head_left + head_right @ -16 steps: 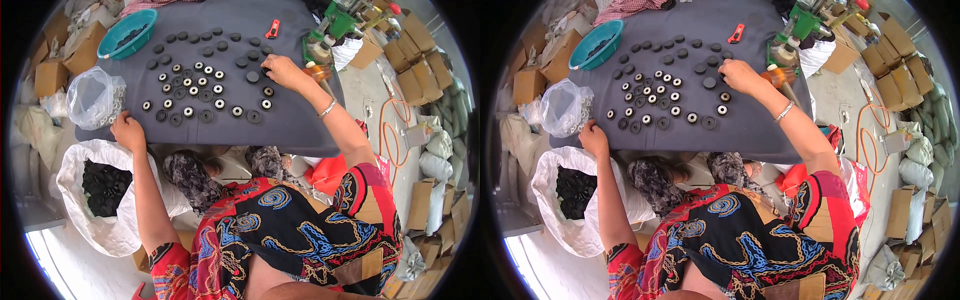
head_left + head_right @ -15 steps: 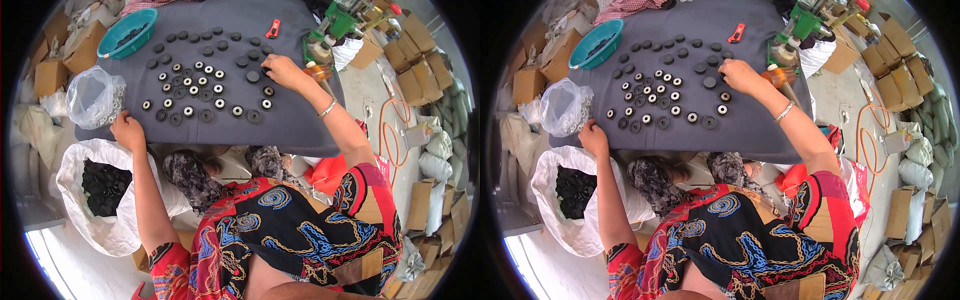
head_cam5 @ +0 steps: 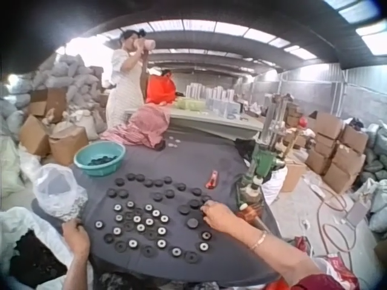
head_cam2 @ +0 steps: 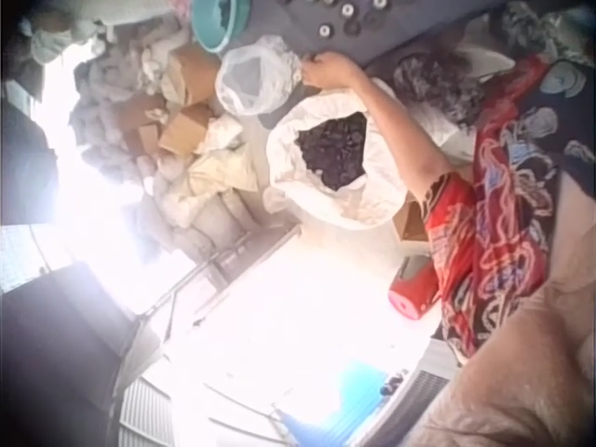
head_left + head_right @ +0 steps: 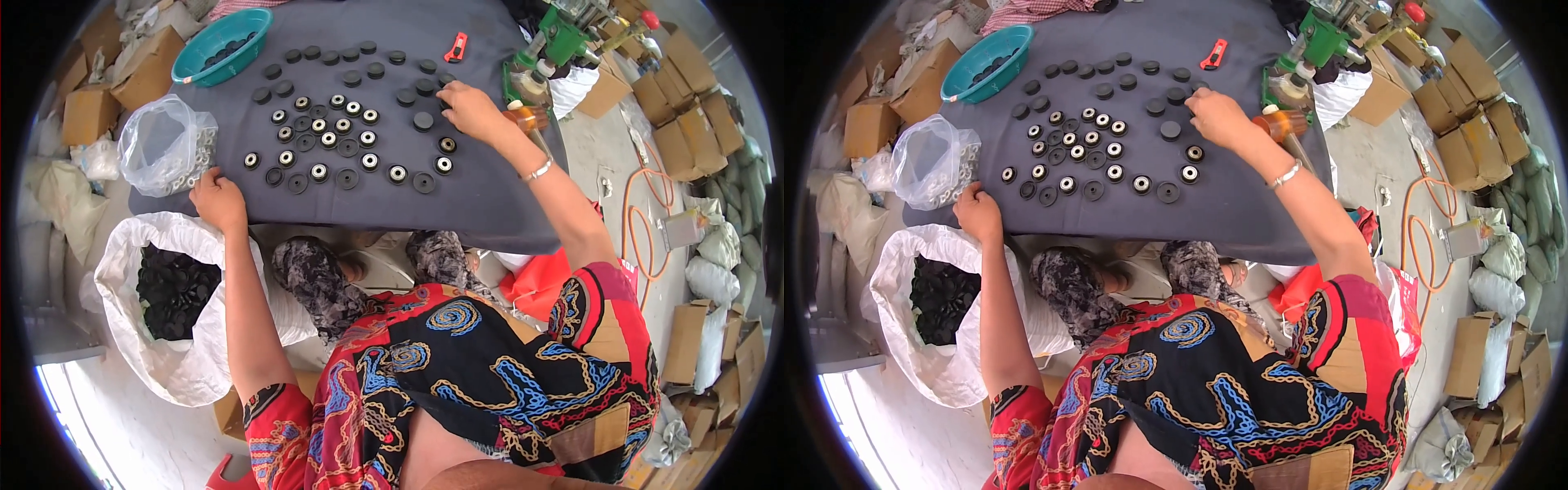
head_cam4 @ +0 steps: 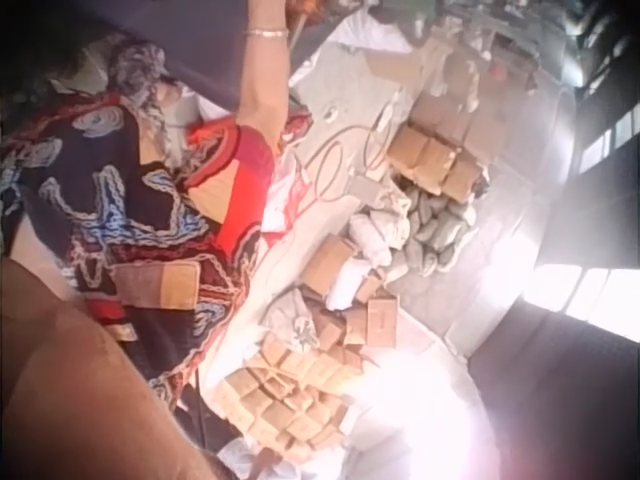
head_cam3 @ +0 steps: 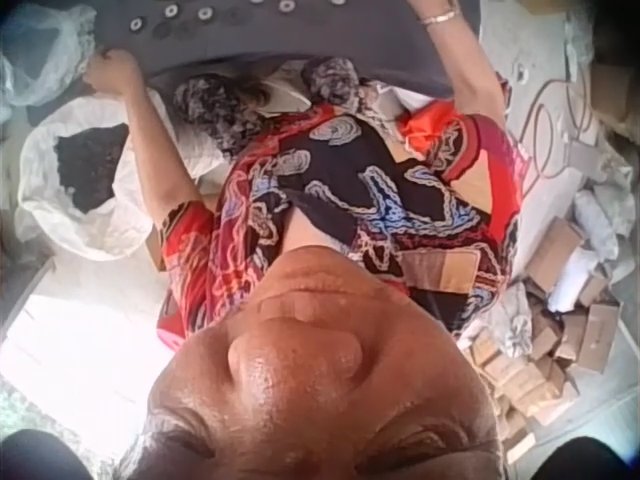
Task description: The person assembles small metal washers into black plastic or rubber rings by hand.
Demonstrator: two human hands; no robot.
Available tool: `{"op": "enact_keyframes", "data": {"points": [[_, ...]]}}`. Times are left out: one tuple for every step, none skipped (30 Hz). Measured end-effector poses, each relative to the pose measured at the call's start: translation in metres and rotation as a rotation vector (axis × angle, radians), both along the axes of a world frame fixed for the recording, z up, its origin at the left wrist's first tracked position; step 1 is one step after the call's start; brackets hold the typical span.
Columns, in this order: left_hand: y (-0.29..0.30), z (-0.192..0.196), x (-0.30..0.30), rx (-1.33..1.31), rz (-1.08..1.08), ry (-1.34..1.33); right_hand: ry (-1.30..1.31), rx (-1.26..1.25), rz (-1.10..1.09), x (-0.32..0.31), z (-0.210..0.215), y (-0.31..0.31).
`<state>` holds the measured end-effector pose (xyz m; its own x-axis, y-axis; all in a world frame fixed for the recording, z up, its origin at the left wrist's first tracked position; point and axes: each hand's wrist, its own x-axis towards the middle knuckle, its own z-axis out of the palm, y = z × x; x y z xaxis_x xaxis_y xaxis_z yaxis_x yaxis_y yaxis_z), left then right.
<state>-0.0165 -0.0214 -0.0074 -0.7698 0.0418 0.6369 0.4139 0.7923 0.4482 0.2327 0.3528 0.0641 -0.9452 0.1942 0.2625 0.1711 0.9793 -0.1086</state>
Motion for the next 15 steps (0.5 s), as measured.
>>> {"op": "enact_keyframes", "data": {"points": [[0.001,-0.001,-0.001,0.003,-0.004,0.009,0.074,0.054,0.004,0.004,0.003,-0.014],[0.001,0.0,-0.001,0.003,0.0,0.007,0.075,0.097,0.06,0.008,0.012,-0.031],[0.002,0.002,0.0,0.002,0.0,0.008,0.085,0.101,0.157,0.011,0.02,-0.047],[0.004,0.001,0.001,0.001,-0.006,0.008,-0.003,0.05,0.182,0.015,0.025,-0.064],[0.003,0.002,0.001,0.002,-0.009,0.013,-0.081,0.004,0.212,0.016,0.029,-0.08],[0.003,0.003,0.002,0.007,-0.012,0.018,-0.114,0.007,0.239,0.019,0.026,-0.092],[0.002,0.003,0.0,0.012,-0.011,0.021,-0.149,0.01,0.271,0.017,0.021,-0.101],[0.003,0.003,0.0,0.013,-0.013,0.023,-0.135,0.002,0.269,0.016,0.014,-0.106],[0.003,0.003,-0.001,0.012,-0.014,0.029,-0.132,0.004,0.267,0.014,0.01,-0.109],[0.003,0.002,0.0,0.008,-0.019,0.034,-0.154,0.044,0.277,0.012,0.006,-0.112],[0.003,0.001,0.0,0.008,-0.023,0.036,-0.175,0.085,0.287,0.01,0.003,-0.114],[0.003,0.0,0.0,0.007,-0.021,0.034,-0.15,0.099,0.294,0.008,-0.002,-0.113],[0.002,0.0,0.0,0.005,-0.016,0.031,-0.149,0.099,0.294,0.006,-0.003,-0.112],[0.001,0.0,-0.001,0.006,-0.015,0.032,-0.138,0.04,0.262,0.005,-0.003,-0.112],[0.0,-0.001,-0.001,0.008,-0.016,0.034,-0.127,-0.019,0.231,0.003,-0.003,-0.111]]}}
